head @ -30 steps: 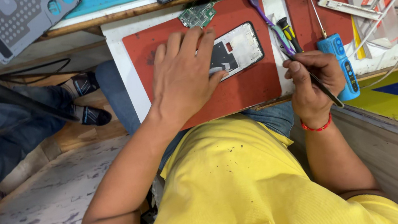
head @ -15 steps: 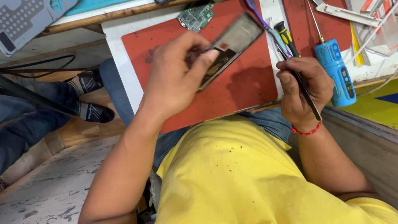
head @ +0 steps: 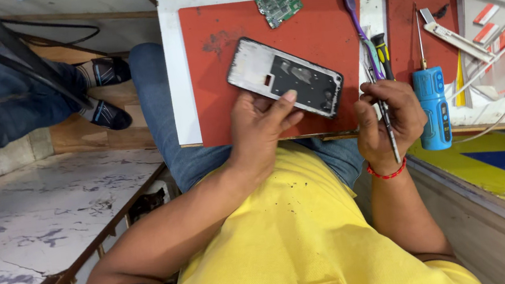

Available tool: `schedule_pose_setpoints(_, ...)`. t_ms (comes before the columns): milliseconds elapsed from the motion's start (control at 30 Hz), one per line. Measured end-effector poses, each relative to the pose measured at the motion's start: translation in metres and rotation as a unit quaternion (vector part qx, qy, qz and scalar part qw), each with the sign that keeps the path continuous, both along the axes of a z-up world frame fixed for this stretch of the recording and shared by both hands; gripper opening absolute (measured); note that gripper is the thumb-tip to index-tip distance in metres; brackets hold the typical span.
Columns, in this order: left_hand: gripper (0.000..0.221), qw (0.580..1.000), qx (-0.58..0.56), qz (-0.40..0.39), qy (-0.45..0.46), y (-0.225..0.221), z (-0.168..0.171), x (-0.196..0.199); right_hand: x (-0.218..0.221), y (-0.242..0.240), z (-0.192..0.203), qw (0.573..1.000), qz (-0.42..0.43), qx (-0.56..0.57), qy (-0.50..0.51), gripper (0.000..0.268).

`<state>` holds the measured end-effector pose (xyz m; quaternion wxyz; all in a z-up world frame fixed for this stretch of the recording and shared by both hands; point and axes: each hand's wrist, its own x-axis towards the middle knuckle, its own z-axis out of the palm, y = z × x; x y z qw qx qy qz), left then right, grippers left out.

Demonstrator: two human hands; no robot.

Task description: The person works on a disassembled smartphone, using a screwdriver to remove screws from the back cover and a small pick to pry and separate components. They then wipe the interior surfaces with a white cloth.

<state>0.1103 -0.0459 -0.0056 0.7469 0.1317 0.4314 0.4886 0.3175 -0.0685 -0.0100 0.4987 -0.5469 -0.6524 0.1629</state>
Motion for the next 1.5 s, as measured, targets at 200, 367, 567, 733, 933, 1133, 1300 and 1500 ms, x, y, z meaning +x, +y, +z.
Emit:
schedule_pose_setpoints(200, 0.026, 1.000, -0.006, 0.013, -0.015, 0.000, -0.009, 0.015, -0.005, 0.000, 0.012, 0.989, 0.073, 0.006, -0.126, 0.030)
schedule_pose_setpoints(367, 0.033, 0.998, 0.009, -0.059, -0.017, -0.013, 0.001, -0.002, -0.012, 0.004, 0.017, 0.992, 0.094, -0.029, -0.084, 0.013)
schedule_pose_setpoints(567, 0.065, 0.994, -0.012, -0.111, -0.008, -0.028, 0.013, -0.031, -0.032, 0.031, 0.028, 0.976, 0.168, -0.107, -0.083, 0.015)
schedule_pose_setpoints(733, 0.048, 0.858, 0.291, -0.253, 0.340, -0.038, 0.023, -0.058, -0.063, 0.076, 0.025, 0.937, 0.294, -0.183, -0.032, 0.012)
schedule_pose_setpoints(933, 0.065, 0.674, 0.441, -0.277, 0.523, -0.027, 0.028, -0.071, -0.083, 0.101, 0.016, 0.913, 0.347, -0.212, -0.021, 0.011)
schedule_pose_setpoints(1133, 0.069, 0.638, 0.404, -0.321, 0.571, -0.022, 0.035, -0.071, -0.086, 0.098, 0.009, 0.905, 0.391, -0.164, -0.033, 0.011)
schedule_pose_setpoints(1300, 0.066, 0.637, 0.404, -0.314, 0.577, -0.019, 0.034, -0.071, -0.086, 0.101, 0.010, 0.906, 0.391, -0.155, -0.044, 0.012)
schedule_pose_setpoints(1500, 0.062, 0.636, 0.401, -0.321, 0.576, -0.017, 0.031, -0.072, -0.092, 0.098, 0.011, 0.914, 0.373, -0.154, -0.053, 0.011)
